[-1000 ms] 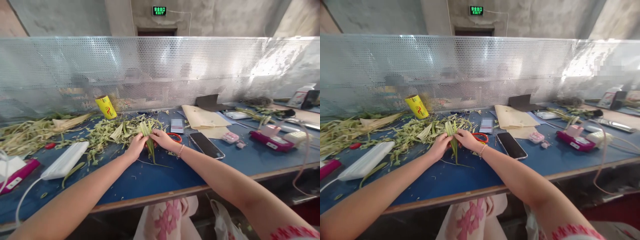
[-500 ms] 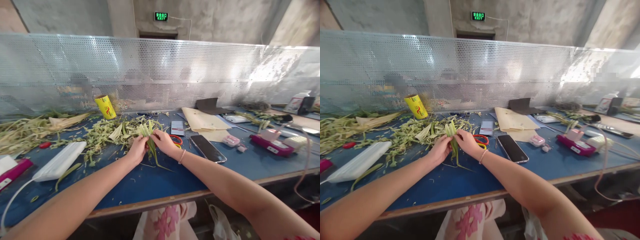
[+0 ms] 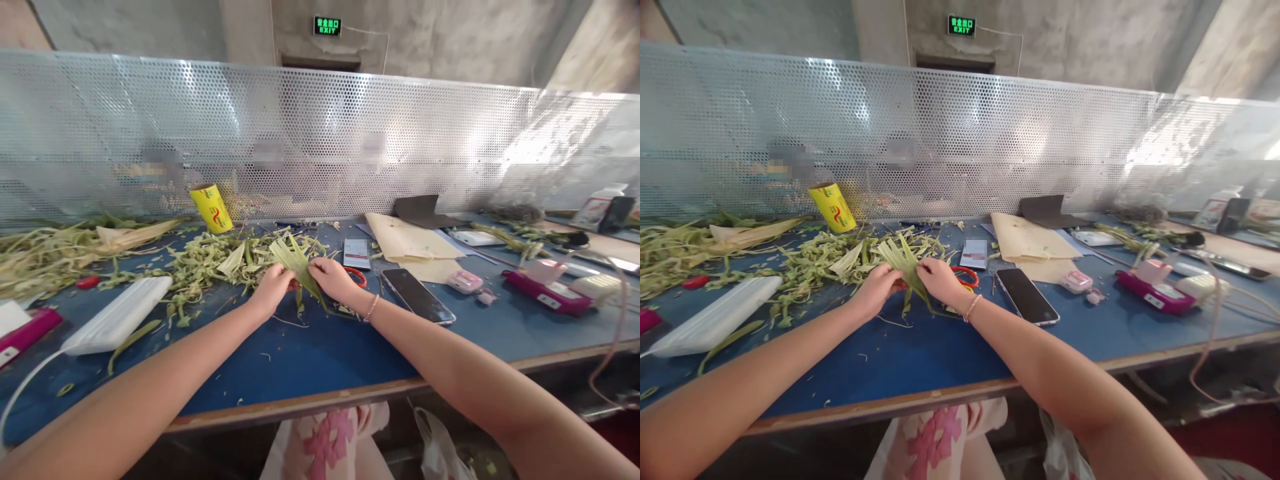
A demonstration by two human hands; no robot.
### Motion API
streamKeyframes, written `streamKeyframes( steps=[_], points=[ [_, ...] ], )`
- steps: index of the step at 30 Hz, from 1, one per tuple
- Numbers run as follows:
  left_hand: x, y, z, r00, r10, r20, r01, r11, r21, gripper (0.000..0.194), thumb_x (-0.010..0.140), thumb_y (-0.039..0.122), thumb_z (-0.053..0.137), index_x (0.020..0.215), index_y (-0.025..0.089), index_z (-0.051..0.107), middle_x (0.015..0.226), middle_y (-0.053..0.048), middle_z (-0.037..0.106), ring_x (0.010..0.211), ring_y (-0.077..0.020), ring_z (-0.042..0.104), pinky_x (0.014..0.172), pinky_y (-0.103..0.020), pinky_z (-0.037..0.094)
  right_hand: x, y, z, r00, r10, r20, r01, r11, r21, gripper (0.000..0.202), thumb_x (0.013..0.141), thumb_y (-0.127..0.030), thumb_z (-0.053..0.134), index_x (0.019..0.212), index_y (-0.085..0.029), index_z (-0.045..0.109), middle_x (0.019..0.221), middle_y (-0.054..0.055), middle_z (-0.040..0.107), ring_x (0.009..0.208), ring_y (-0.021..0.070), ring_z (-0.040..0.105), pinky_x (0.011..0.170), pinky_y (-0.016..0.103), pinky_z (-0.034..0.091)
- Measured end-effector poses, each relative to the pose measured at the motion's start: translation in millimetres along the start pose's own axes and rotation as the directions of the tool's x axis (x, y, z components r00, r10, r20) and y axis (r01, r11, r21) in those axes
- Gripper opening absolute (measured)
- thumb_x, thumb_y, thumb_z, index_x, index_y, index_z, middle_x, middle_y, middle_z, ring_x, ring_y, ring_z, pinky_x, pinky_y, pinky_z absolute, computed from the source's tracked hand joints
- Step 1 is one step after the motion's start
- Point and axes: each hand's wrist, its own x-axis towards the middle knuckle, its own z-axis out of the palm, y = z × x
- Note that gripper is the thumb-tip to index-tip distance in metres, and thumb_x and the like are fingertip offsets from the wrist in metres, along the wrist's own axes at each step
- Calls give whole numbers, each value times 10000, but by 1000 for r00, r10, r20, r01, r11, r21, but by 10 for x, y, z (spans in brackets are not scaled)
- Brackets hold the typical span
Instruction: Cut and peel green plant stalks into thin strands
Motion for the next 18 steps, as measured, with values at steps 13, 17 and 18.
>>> streamKeyframes(
  steps=[13, 17, 18],
  points=[
    [-68, -4, 23, 984, 74, 160, -83, 995, 51, 112, 646, 255, 617, 692, 153, 623, 600, 5, 596, 558, -133, 549, 613, -278, 455, -1, 21, 36, 989, 115, 93, -133, 967, 217, 136, 760, -291, 435, 671, -197, 393, 564, -55, 421, 515, 93, 419, 487, 217, 330],
    [-123, 6, 83, 986, 50, 159, -48, 999, -17, 164, 659, 315, 627, 719, 163, 630, 618, 1, 602, 566, -143, 555, 605, -282, 464, -30, -52, 30, 996, 90, 10, -90, 992, 92, 244, 786, -335, 417, 596, -204, 338, 536, -51, 381, 513, 96, 383, 488, 225, 295],
    [-137, 10, 96, 989, 46, 142, -41, 999, -34, 170, 657, 324, 631, 715, 164, 628, 620, 0, 601, 572, -144, 556, 603, -281, 464, -36, -67, 24, 997, 73, -6, -72, 994, 76, 241, 787, -324, 412, 593, -203, 336, 539, -50, 380, 519, 97, 380, 496, 226, 294]
  ],
)
